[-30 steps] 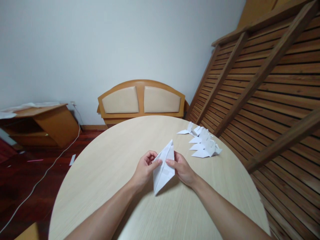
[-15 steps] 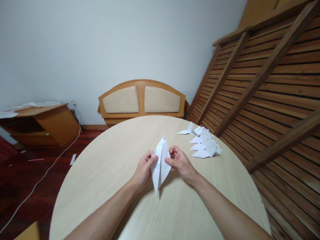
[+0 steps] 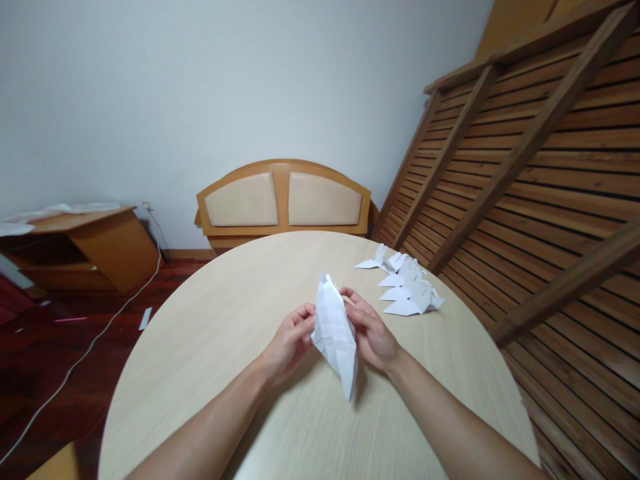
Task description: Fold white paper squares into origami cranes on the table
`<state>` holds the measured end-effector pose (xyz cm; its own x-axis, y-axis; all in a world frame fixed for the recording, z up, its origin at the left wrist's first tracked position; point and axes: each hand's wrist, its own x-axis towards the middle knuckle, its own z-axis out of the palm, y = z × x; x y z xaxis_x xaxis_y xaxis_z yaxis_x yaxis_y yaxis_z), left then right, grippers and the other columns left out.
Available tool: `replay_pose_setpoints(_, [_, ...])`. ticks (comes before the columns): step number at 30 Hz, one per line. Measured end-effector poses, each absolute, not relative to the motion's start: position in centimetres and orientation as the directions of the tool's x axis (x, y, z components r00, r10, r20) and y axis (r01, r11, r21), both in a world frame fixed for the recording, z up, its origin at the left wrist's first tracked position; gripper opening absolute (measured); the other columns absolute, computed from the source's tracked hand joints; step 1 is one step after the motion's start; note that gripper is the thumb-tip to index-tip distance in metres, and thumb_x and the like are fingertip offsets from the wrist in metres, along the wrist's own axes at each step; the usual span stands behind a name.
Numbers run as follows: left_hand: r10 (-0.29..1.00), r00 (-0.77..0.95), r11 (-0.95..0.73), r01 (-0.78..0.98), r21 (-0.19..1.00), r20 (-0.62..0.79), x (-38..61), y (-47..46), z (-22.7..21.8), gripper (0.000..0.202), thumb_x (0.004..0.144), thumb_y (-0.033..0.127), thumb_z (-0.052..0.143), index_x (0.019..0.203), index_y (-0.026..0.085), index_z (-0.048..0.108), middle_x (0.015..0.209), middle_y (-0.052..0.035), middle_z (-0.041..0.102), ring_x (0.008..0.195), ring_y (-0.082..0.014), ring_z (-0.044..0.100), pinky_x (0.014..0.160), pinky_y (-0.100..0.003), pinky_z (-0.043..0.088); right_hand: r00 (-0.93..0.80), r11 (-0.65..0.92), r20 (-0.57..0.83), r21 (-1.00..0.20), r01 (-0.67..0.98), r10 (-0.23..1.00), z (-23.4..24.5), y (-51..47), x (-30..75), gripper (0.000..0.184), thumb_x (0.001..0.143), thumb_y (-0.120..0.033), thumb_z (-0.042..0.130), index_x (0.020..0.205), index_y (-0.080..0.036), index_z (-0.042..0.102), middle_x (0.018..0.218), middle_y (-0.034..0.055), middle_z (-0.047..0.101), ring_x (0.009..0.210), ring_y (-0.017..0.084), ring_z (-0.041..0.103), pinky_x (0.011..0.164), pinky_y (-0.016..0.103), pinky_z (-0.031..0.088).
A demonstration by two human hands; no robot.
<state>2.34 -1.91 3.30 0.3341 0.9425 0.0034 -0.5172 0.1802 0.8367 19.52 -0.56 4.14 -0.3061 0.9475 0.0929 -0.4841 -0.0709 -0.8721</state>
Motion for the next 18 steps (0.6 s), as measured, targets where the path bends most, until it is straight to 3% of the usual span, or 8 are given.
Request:
replay_pose_setpoints(4, [0.952, 0.306, 0.174, -0.543, 0.821, 0.001, 2.35, -2.01, 3.46, 0.036, 0.067, 0.037, 0.087, 0.091, 0.018, 0.066, 0.082, -0.0033, 0.064, 0.067, -0.0137, 0.056, 0.064, -0.025, 0.043, -0.323, -0.080, 0.101, -0.862, -0.501, 0.941, 4.25, -0.57, 19.55, 0.048, 0.075, -0.037, 0.074, 0.118, -0.025, 0.058, 0.105, 0.0044, 0.067, 0.083, 0.018, 0.063, 0.072, 0.027, 0.050])
replay_pose_setpoints(9, [0.910, 0.412, 0.205, -0.544, 0.814, 0.047, 2.12, -2.24, 3.94, 0.053, 0.072, 0.037, 0.082, 0.119, 0.020, 0.063, 0.096, -0.0081, 0.070, 0.076, -0.0192, 0.065, 0.068, -0.028, 0.047, -0.327, -0.086, 0.104, -0.851, -0.518, 0.939, 4.29, -0.57, 19.24, 0.043, 0.075, -0.036, 0.074, 0.114, -0.023, 0.063, 0.104, 0.0049, 0.070, 0.087, 0.019, 0.064, 0.076, 0.029, 0.051])
replay_pose_setpoints(13, [0.854, 0.518, 0.234, -0.478, 0.846, 0.057, 2.05, -2.53, 4.08, 0.051, 0.070, 0.041, 0.082, 0.110, 0.015, 0.067, 0.094, -0.0119, 0.071, 0.079, -0.0230, 0.068, 0.068, -0.030, 0.048, -0.339, -0.099, 0.084, -0.867, -0.489, 0.937, 4.48, -0.85, 18.95, 0.045, 0.077, -0.041, 0.074, 0.117, -0.025, 0.059, 0.101, 0.0044, 0.070, 0.080, 0.019, 0.066, 0.071, 0.030, 0.051])
replay_pose_setpoints(18, [0.871, 0.486, 0.217, -0.516, 0.829, 0.075, 2.16, -2.64, 3.93, 0.053, 0.067, 0.037, 0.084, 0.112, 0.017, 0.065, 0.093, -0.0093, 0.071, 0.076, -0.0200, 0.067, 0.070, -0.030, 0.049, -0.350, -0.101, 0.083, -0.873, -0.478, 0.933, 4.48, -1.08, 18.65, 0.051, 0.076, -0.045, 0.077, 0.119, -0.028, 0.054, 0.094, 0.0011, 0.069, 0.073, 0.018, 0.065, 0.067, 0.030, 0.051])
